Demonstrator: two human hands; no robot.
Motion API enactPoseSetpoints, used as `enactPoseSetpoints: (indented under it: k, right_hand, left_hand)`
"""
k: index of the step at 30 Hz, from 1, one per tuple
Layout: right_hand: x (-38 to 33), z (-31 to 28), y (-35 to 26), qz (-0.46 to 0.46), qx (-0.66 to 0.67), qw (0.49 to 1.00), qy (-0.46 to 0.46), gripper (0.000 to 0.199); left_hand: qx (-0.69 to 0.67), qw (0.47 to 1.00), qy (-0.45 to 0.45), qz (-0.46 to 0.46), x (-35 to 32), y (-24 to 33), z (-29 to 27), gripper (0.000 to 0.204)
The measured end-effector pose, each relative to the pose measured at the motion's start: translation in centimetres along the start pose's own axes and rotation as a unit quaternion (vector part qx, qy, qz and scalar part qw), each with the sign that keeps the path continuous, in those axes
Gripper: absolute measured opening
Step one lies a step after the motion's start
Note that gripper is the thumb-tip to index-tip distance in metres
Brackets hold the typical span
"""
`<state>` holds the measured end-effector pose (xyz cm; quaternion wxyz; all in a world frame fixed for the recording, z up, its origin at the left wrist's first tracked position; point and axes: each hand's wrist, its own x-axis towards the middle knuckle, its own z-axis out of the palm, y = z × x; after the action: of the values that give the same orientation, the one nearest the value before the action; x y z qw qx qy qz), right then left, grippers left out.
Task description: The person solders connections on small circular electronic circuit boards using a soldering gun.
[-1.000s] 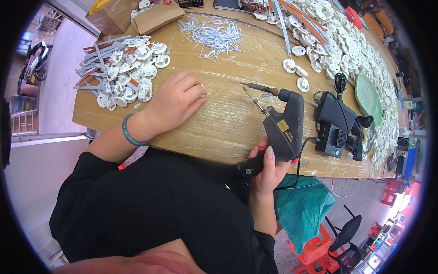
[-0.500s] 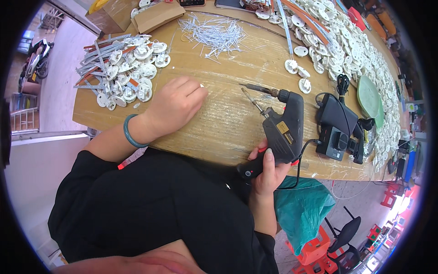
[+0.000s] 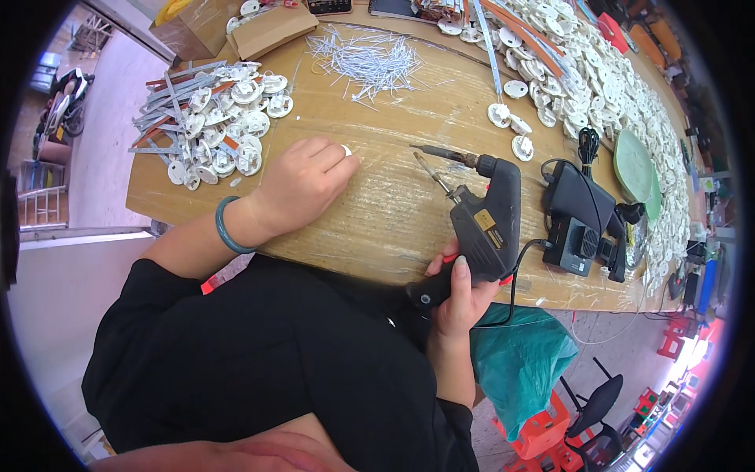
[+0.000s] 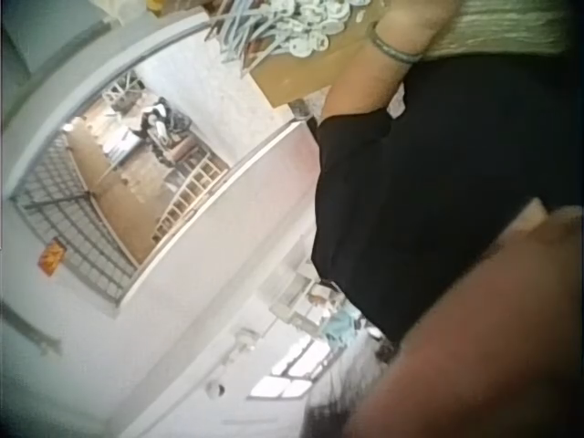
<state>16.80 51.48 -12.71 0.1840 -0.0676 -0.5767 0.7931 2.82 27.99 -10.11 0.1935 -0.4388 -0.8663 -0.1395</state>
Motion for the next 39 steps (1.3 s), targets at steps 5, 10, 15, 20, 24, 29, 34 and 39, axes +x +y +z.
enactPoseSetpoints:
  k: [5,10,15,20,24,29,34,39]
  right_hand:
    - [0.0,0.1,-0.1,-0.003,-0.004,1.0,0.001,0.034]
    - [0.0,0.0,0.1,-0.005,0.005,1.0,0.006,0.033]
    - [-0.1,0.2,0.1,-0.006,0.001,1.0,0.014,0.033]
    - [0.0,0.2,0.0,-0.009,-0.003,1.0,0.006,0.033]
    - [0.0,0.5,0.0,-0.003,0.0,1.0,0.018,0.033]
    - [0.0,0.6,0.0,-0.001,-0.003,1.0,0.026,0.032]
    - [0.0,0.5,0.0,-0.002,-0.005,1.0,0.026,0.032]
    - [0.0,0.5,0.1,-0.008,-0.005,1.0,0.02,0.032]
  left_hand:
    - [0.002,1.0,0.005,0.002,0.0,-0.1,0.1,0.018]
    - [-0.042,0.999,0.0,-0.029,-0.1,-0.5,-0.3,0.017]
    - [-0.252,0.96,-0.011,-0.12,-0.2,-2.4,-1.6,0.017]
    - [-0.298,0.949,-0.014,-0.102,-0.3,-3.0,-1.3,0.012]
    - [-0.27,0.958,-0.012,-0.092,-0.2,-2.5,-1.4,0.01]
    - [-0.258,0.961,-0.019,-0.097,-0.3,-2.7,-1.4,0.01]
    - [-0.359,0.916,-0.06,-0.168,-0.4,-2.8,-1.3,0.01]
    - [-0.386,0.904,-0.064,-0.173,-0.5,-3.1,-1.2,0.009]
